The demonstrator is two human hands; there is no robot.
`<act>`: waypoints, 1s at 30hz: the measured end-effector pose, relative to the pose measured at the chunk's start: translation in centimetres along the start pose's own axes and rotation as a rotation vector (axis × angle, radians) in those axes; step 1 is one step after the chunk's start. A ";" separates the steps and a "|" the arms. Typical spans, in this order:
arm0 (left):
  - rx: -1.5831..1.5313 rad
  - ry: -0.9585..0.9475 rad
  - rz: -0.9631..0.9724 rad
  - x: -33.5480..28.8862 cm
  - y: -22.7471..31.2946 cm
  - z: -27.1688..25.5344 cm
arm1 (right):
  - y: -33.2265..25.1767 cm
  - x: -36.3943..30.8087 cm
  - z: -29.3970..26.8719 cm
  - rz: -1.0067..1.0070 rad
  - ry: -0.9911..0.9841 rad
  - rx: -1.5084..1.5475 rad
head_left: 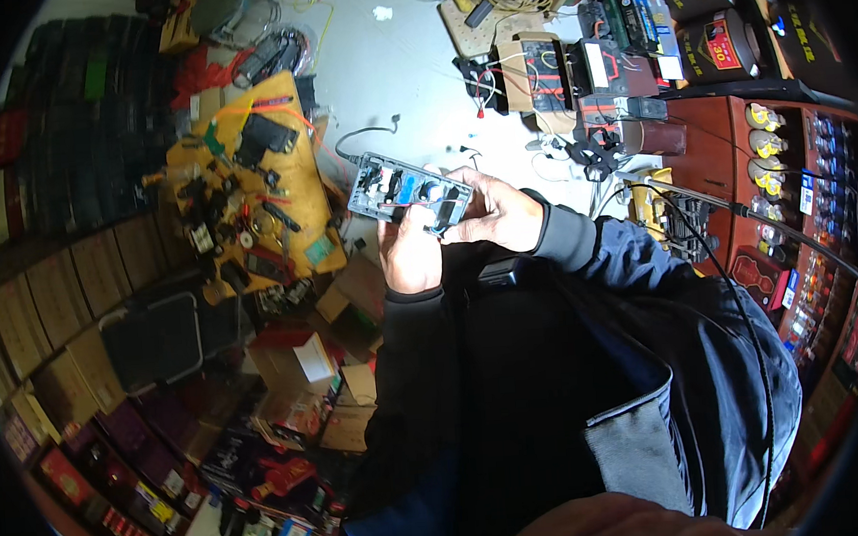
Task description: The person sits on the floor and works on a small electronic device, opening its casing, manipulating internal components, and connecting wires. They handle a multimeter and other tools while testing and adjusting the device.
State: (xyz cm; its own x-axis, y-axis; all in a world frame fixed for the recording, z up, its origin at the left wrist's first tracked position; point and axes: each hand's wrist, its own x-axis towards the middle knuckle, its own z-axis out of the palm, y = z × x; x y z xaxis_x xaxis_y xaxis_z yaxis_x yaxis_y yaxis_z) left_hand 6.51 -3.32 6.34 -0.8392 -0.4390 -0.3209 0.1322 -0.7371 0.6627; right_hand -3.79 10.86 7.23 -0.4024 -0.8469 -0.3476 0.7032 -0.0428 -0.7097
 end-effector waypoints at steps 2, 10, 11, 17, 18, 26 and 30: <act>-0.015 -0.107 -0.036 3.9 1.5 0.7 | -2.6 1.0 -0.1 -0.040 0.047 -0.076; 0.010 -0.317 -0.264 15.9 2.7 5.9 | -9.0 3.9 -5.1 -0.148 0.251 -0.189; 0.014 -0.306 -0.279 16.9 2.0 6.9 | -9.5 4.2 -6.4 -0.113 0.266 -0.134; 0.075 -0.302 -0.335 25.4 -0.9 10.3 | -12.9 7.8 -14.3 -0.151 0.207 -0.061; 0.152 -0.325 -0.323 27.0 -1.1 11.1 | -14.2 8.5 -16.2 -0.189 0.151 -0.030; 0.167 -0.070 -0.391 34.8 -4.8 20.0 | -23.1 11.8 -28.2 -0.093 0.121 -0.333; 0.237 0.016 -0.382 38.7 -7.3 22.9 | -25.7 12.2 -32.4 -0.023 0.145 -0.201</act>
State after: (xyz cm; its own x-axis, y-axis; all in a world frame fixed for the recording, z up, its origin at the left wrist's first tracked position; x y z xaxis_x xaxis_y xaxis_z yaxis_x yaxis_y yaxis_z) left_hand -38.99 -3.19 4.62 -0.7956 -0.1676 -0.5821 -0.3116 -0.7109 0.6305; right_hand -45.74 18.81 1.41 -0.5074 -0.7612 -0.4039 0.5680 0.0571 -0.8211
